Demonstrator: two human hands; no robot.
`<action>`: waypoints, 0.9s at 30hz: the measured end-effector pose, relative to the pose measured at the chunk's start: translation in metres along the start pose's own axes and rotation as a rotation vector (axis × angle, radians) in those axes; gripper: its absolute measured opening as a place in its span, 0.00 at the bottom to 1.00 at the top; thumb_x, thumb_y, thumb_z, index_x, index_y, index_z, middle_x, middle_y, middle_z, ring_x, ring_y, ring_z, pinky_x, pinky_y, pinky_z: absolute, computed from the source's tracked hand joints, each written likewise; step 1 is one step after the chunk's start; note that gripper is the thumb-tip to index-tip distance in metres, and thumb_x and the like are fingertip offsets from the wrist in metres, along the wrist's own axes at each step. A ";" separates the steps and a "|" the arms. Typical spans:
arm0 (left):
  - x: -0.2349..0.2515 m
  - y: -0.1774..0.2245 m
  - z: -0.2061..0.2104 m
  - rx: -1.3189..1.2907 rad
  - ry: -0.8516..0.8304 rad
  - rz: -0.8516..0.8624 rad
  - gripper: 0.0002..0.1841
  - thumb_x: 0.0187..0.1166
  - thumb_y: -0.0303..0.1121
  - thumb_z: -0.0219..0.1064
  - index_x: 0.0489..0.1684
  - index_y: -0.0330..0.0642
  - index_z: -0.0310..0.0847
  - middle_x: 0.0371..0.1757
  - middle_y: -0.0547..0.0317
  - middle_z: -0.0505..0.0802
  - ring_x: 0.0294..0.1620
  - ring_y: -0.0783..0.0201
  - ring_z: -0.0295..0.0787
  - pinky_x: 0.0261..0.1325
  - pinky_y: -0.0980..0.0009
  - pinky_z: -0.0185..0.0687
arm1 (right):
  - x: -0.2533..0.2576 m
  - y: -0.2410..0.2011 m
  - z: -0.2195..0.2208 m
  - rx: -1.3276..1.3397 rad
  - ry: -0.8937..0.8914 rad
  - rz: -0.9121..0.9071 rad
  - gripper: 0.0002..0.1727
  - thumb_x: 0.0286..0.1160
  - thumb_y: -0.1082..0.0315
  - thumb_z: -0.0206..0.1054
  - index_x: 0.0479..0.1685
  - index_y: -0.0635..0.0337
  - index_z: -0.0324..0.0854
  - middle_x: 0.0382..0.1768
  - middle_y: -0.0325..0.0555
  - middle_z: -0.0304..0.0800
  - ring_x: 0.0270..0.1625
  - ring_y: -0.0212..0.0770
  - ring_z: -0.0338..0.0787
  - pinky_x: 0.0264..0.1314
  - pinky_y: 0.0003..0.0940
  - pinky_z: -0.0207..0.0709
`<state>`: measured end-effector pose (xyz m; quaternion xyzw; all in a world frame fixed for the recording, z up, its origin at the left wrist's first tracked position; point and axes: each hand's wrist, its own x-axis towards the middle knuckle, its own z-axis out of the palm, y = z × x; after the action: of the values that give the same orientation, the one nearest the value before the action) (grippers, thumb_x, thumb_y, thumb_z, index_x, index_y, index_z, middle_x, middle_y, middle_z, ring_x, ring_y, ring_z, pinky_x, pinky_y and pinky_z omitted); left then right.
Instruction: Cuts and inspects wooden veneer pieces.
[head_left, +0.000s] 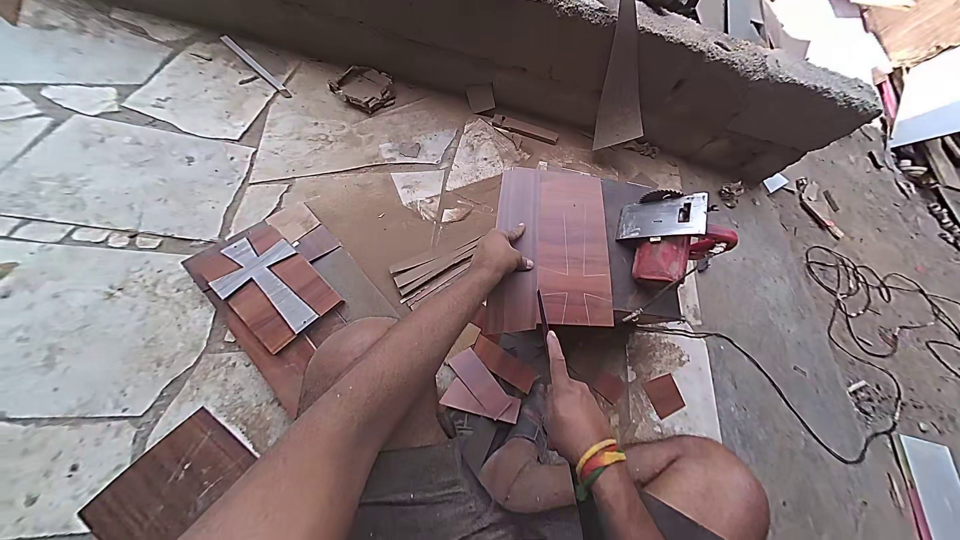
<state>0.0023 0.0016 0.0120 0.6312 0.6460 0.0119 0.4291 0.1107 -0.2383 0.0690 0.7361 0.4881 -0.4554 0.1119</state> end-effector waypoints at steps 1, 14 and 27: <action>0.001 0.000 0.001 0.004 0.000 -0.001 0.45 0.59 0.46 0.87 0.85 0.76 0.73 0.73 0.52 0.89 0.73 0.47 0.85 0.72 0.39 0.79 | -0.001 0.000 0.002 0.001 0.001 -0.001 0.51 0.88 0.65 0.56 0.96 0.30 0.15 0.39 0.53 0.90 0.36 0.51 0.94 0.46 0.51 0.89; -0.002 0.002 0.000 0.012 0.011 -0.014 0.45 0.59 0.46 0.88 0.85 0.78 0.73 0.72 0.50 0.89 0.70 0.47 0.87 0.68 0.38 0.81 | -0.015 0.007 0.026 -0.010 0.014 0.017 0.51 0.88 0.63 0.58 0.97 0.33 0.18 0.42 0.55 0.93 0.42 0.56 0.95 0.53 0.56 0.87; -0.002 -0.002 0.004 0.001 0.041 -0.006 0.47 0.55 0.44 0.89 0.84 0.78 0.74 0.68 0.49 0.91 0.64 0.45 0.90 0.62 0.36 0.84 | -0.020 0.008 0.014 0.009 -0.047 -0.001 0.53 0.87 0.66 0.58 0.96 0.31 0.15 0.40 0.55 0.91 0.37 0.54 0.94 0.47 0.55 0.88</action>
<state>0.0029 -0.0021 0.0098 0.6289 0.6567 0.0234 0.4155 0.1070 -0.2634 0.0746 0.7256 0.4837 -0.4746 0.1200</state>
